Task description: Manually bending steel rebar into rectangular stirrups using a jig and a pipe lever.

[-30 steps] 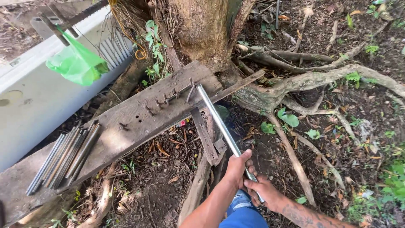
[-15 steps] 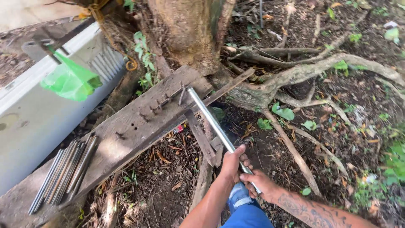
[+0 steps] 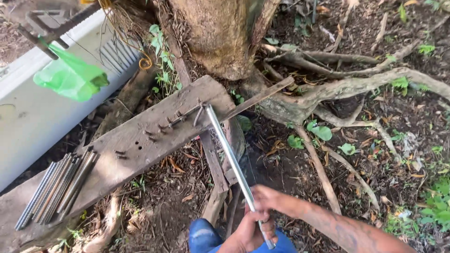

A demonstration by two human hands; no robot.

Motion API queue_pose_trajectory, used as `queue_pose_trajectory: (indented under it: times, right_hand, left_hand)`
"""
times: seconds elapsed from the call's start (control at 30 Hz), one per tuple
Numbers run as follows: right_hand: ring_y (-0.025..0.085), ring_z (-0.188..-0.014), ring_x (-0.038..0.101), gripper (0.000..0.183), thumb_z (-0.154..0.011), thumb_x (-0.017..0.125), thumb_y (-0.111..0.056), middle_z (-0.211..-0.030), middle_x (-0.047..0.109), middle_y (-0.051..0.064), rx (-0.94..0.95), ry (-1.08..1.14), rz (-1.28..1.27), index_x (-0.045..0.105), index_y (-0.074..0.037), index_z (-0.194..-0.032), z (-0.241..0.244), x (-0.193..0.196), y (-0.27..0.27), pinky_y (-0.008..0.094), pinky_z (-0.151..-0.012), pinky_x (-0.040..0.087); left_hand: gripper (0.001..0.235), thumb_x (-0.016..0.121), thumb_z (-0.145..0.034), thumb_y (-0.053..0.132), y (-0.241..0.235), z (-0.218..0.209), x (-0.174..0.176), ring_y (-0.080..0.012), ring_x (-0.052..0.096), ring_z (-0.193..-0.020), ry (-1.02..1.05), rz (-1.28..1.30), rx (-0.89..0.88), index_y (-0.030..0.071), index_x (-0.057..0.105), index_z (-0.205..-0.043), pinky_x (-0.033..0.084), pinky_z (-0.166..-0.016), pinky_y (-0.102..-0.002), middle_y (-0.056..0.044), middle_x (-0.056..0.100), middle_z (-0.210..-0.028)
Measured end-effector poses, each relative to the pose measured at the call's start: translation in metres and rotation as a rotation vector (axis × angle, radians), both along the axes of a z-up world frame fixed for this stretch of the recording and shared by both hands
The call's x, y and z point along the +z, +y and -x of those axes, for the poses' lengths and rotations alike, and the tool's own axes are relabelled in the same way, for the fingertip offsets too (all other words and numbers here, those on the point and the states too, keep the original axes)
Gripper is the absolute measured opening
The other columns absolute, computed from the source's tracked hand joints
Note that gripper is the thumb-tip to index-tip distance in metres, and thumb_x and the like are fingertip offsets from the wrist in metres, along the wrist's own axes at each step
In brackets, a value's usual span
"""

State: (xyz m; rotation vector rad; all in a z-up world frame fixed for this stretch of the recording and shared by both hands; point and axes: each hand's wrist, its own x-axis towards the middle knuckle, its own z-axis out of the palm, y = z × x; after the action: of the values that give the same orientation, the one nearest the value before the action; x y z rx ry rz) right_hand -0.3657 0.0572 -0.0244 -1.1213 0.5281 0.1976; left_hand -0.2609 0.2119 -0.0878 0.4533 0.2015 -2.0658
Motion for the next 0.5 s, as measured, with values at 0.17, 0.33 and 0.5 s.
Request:
queue_pose_trajectory:
  times: [0.17, 0.33, 0.5]
  right_hand:
    - [0.015, -0.067, 0.065, 0.042, -0.091, 0.068, -0.027, -0.083, 0.063, 0.004, -0.290, 0.064, -0.135, 0.054, -0.006, -0.124, -0.073, -0.037, 0.000, 0.034, -0.059, 0.058]
    - [0.011, -0.039, 0.048, 0.022, -0.093, 0.070, -0.019, -0.058, 0.050, -0.002, -0.531, 0.056, -0.202, 0.055, -0.007, -0.105, -0.095, -0.037, 0.019, 0.029, -0.035, 0.039]
    - [0.010, -0.034, 0.044, 0.015, -0.088, 0.067, -0.015, -0.053, 0.048, -0.001, -0.637, 0.070, -0.034, 0.056, -0.006, -0.095, -0.112, -0.027, 0.044, 0.027, -0.031, 0.034]
  left_hand:
    - [0.028, 0.064, -0.100, 0.026, 0.004, 0.007, -0.004, -0.0215, 0.047, -0.062, 0.058, 0.035, -0.026, 0.016, 0.046, -0.081, 0.048, -0.074, -0.046, 0.000, 0.039, -0.064]
    - [0.028, 0.061, -0.103, 0.027, 0.009, 0.002, -0.001, -0.0191, 0.045, -0.060, -0.002, 0.014, -0.069, 0.015, 0.047, -0.082, 0.048, -0.069, -0.045, 0.001, 0.037, -0.063]
    - [0.022, 0.057, -0.102, 0.019, 0.032, -0.025, 0.018, -0.0180, 0.043, -0.057, 0.018, 0.023, -0.059, 0.014, 0.049, -0.084, 0.047, -0.065, -0.042, 0.001, 0.035, -0.063]
